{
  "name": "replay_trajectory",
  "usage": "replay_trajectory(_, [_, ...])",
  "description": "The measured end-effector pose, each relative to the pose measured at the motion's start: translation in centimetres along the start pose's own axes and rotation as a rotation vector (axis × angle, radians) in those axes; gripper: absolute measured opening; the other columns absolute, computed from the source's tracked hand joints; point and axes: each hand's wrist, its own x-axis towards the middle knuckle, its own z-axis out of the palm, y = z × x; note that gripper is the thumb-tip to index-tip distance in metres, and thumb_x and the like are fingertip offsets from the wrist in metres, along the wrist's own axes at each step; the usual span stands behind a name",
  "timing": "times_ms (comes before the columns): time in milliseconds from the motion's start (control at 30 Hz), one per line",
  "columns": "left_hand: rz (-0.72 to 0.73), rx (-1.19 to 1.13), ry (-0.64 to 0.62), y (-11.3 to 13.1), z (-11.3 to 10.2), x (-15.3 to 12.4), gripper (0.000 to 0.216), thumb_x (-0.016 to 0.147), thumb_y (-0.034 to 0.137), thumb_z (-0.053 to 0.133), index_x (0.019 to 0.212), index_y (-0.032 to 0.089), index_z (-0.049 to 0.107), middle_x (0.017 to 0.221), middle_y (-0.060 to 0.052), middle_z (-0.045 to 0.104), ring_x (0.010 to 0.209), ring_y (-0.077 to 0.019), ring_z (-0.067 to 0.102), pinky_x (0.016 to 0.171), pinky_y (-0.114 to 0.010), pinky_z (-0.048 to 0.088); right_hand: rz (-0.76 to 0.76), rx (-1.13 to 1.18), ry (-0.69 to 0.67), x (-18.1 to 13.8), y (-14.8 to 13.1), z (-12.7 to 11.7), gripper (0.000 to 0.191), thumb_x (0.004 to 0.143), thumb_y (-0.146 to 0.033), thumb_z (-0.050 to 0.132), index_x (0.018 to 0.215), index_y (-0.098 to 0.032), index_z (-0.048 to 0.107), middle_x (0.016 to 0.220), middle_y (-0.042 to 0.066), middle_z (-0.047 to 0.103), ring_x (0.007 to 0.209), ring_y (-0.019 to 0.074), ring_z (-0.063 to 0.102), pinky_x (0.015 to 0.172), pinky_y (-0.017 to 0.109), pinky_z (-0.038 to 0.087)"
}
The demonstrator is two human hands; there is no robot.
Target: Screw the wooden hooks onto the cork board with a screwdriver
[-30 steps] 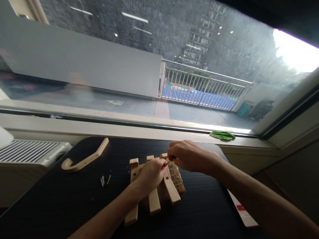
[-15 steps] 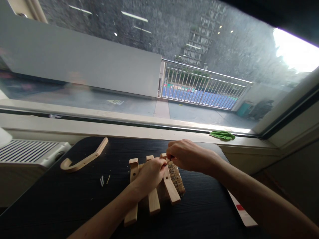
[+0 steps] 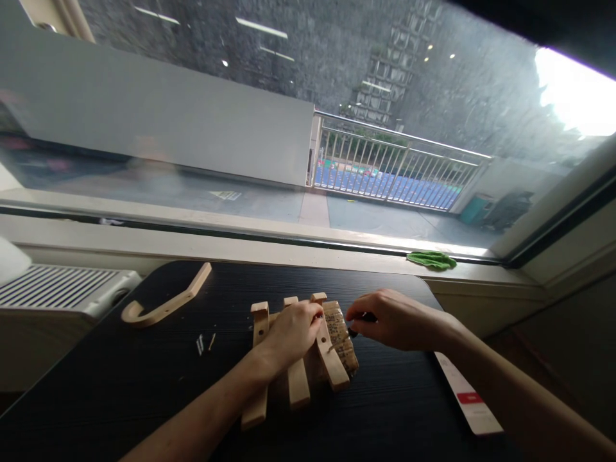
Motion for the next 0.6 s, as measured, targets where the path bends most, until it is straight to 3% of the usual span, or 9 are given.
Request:
replay_trajectory(233, [0.010,0.020,0.013,-0.1,0.1,0.1,0.021,0.085,0.023,0.044,0.089,0.021,0.065,0.087,-0.004,0.068,0.079,-0.0169,0.062,0.074,-0.027,0.043,-0.039,-0.027,0.209,0.9,0.0,0.4,0.022,0.087,-0.024,0.044,0.089,-0.017,0.065,0.085,0.004,0.063,0.074,0.0119,0.056,0.066,0.022,0.036])
replay_trajectory(600, [0.038,0.026,0.047,-0.3,0.5,0.0,0.021,0.085,0.020,0.045,0.092,0.021,0.065,0.088,-0.004,0.069,0.079,-0.0163,0.063,0.073,-0.026,0.043,-0.119,-0.183,0.157,2.7,-0.5,0.3,0.023,0.087,-0.024,0.044,0.073,-0.015,0.059,0.077,0.003,0.059,0.066,0.0095,0.052,0.059,0.021,0.033])
